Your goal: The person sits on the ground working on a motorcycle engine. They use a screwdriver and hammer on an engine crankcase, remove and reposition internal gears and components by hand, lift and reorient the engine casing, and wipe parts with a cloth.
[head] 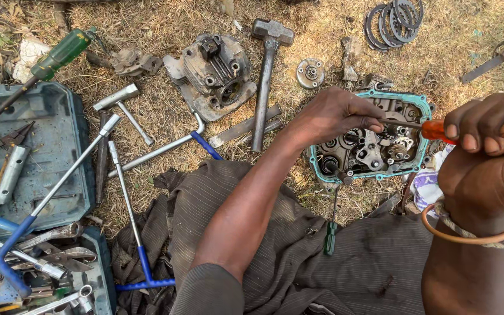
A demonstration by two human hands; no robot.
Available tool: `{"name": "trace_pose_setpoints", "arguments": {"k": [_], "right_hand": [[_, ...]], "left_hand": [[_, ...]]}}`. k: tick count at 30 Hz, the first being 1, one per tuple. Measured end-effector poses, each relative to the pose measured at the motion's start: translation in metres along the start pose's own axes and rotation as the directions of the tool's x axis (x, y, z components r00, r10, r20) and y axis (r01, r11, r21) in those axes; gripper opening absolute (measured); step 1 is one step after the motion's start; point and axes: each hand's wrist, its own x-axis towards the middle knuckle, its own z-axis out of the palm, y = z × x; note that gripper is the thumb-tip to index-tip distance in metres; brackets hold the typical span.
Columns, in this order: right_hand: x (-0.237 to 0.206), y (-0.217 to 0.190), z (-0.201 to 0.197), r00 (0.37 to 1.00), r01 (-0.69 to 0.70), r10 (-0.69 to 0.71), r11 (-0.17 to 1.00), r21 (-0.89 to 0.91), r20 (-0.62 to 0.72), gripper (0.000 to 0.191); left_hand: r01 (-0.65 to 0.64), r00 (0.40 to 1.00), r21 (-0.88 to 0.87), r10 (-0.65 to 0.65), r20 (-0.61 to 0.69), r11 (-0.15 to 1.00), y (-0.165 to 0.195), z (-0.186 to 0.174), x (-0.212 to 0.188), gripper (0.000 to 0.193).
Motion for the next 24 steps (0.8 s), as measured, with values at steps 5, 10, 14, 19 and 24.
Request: {"name": "trace_pose_setpoints", "arguments": {"k": [5, 10, 14, 19, 24], "right_hand": [[-0.003, -0.003, -0.001, 1.0, 0.001, -0.001, 1.0, -0.005, 0.011, 0.042], [-0.004, -0.005, -0.002, 1.0, 0.011, -0.011, 1.0, -0.004, 0.004, 0.042], [-0.005, -0.004, -0.002, 1.0, 0.024, -0.024, 1.0, 0.004, 0.0, 0.042], [-0.008, 0.001, 0.005, 0.999, 0.047, -0.046, 0.999, 0.028, -0.015, 0.043], [-0.008, 0.011, 0.021, 0.994, 0.099, -0.092, 0.989, 0.114, -0.061, 0.044]], "left_hand": [[0.083, 0.996, -0.036, -0.081, 0.042, 0.996, 0.002, -0.001, 0.0, 0.018], [0.1, 0.994, -0.069, -0.097, 0.046, 0.993, 0.005, 0.0, 0.001, 0.018], [0.092, 0.995, -0.08, -0.089, 0.038, 0.993, 0.009, -0.002, 0.001, 0.019], [0.181, 0.978, 0.031, -0.183, 0.103, 0.983, 0.011, -0.01, 0.002, 0.02], [0.07, 0.992, 0.102, -0.079, 0.093, 0.992, 0.014, -0.018, 0.003, 0.021]]}}
